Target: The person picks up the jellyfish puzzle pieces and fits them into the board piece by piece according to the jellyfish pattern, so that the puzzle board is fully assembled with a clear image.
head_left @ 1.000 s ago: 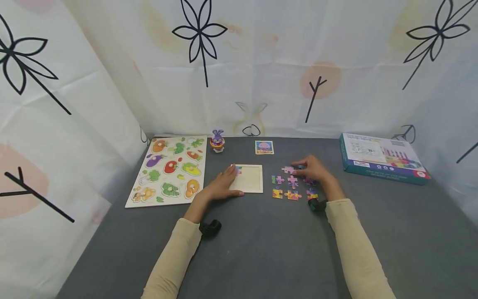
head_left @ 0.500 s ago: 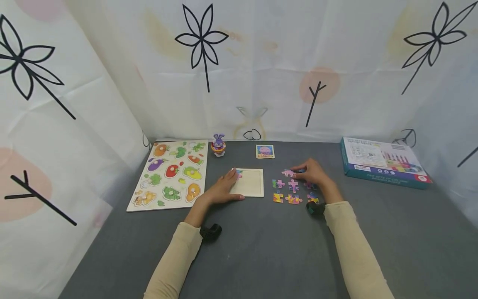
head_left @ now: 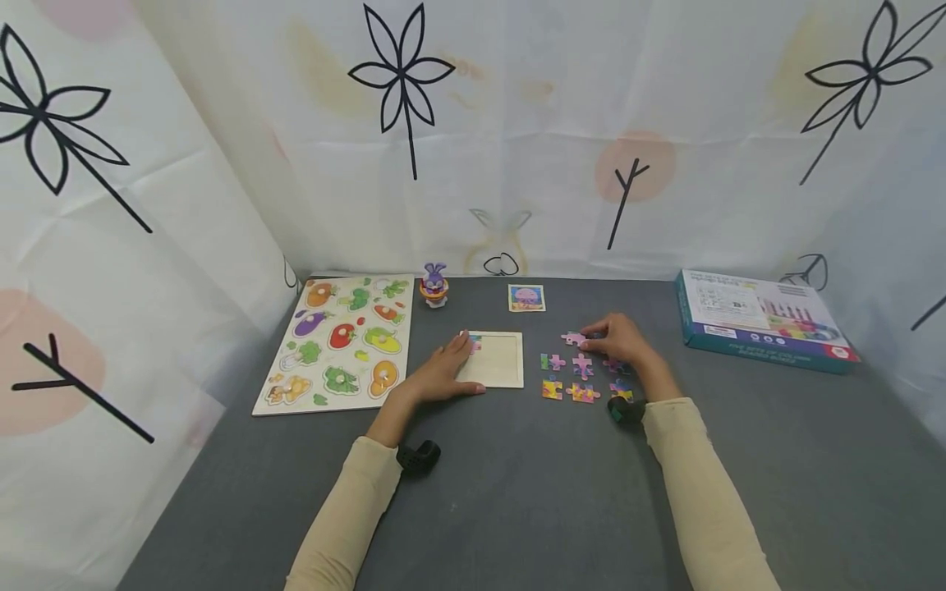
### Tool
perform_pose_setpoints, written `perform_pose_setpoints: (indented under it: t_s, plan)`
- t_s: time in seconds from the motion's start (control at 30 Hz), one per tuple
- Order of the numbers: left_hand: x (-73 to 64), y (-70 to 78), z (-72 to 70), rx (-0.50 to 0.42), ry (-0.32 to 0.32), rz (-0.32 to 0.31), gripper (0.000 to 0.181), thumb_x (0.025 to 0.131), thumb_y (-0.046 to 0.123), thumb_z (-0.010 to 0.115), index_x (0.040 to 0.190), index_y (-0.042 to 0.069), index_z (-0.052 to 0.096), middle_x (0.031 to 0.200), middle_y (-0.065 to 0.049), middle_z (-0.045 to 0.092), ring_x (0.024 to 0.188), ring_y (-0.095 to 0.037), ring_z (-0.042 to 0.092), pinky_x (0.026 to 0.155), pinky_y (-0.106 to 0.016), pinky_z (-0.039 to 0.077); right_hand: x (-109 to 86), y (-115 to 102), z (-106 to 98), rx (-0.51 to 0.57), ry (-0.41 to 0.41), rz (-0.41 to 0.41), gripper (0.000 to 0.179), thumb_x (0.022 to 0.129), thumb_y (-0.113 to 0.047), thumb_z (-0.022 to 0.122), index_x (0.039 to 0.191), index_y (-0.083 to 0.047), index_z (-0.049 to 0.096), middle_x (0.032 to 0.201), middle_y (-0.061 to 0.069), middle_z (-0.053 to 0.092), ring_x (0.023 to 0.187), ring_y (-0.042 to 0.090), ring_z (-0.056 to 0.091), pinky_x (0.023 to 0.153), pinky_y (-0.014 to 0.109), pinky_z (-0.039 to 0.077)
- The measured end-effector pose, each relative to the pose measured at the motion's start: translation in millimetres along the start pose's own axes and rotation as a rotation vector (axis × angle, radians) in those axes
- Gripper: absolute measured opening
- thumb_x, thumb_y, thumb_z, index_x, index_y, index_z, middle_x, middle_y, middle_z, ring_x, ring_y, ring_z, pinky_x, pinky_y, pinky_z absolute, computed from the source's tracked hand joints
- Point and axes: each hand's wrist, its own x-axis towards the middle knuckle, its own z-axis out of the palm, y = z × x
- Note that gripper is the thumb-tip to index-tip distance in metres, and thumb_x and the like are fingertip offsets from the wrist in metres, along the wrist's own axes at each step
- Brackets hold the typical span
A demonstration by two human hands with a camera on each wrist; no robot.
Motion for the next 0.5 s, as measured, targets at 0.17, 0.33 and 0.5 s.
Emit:
perform_pose_setpoints:
  t_s: [0.17,0.33,0.5]
  plan:
    - [8.3,-18.5,9.5,-0.084,0.024,0.052,0.101,0.080,0.058,0.059,0.147,0.000,0.011,0.155,-0.013,0.003,0.144,-0.024,0.000,0.112,-0.056,0.007,0.4,-4,-1,-0.009,0.020,-0.023,0.033,0.084,-0.016,0.067,0.110,0.003,0.065,0.088,0.017,0.055,0.070,0.020,0.047,0.057,0.026,0.040]
    - [12.5,-25.0,13.5,-0.121,0.032,0.065,0.105,0.077,0.064,0.057,0.147,0.000,0.011,0.156,-0.012,0.003,0.144,-0.023,-0.001,0.111,-0.057,0.005,1.8,-11,-5,-0.026,0.052,-0.078,0.032,0.083,-0.014,0.067,0.110,0.004,0.066,0.087,0.017,0.055,0.073,0.021,0.046,0.061,0.028,0.039]
    - [0.3,-7.6,2.5,-0.111,0.025,0.055,0.102,0.080,0.061,0.057,0.146,-0.003,0.013,0.155,-0.016,0.005,0.144,-0.025,0.000,0.113,-0.055,0.005,4.5,-22,-7,-0.061,0.081,-0.115,0.032,0.083,-0.016,0.067,0.109,0.002,0.066,0.084,0.014,0.053,0.074,0.022,0.042,0.064,0.031,0.034]
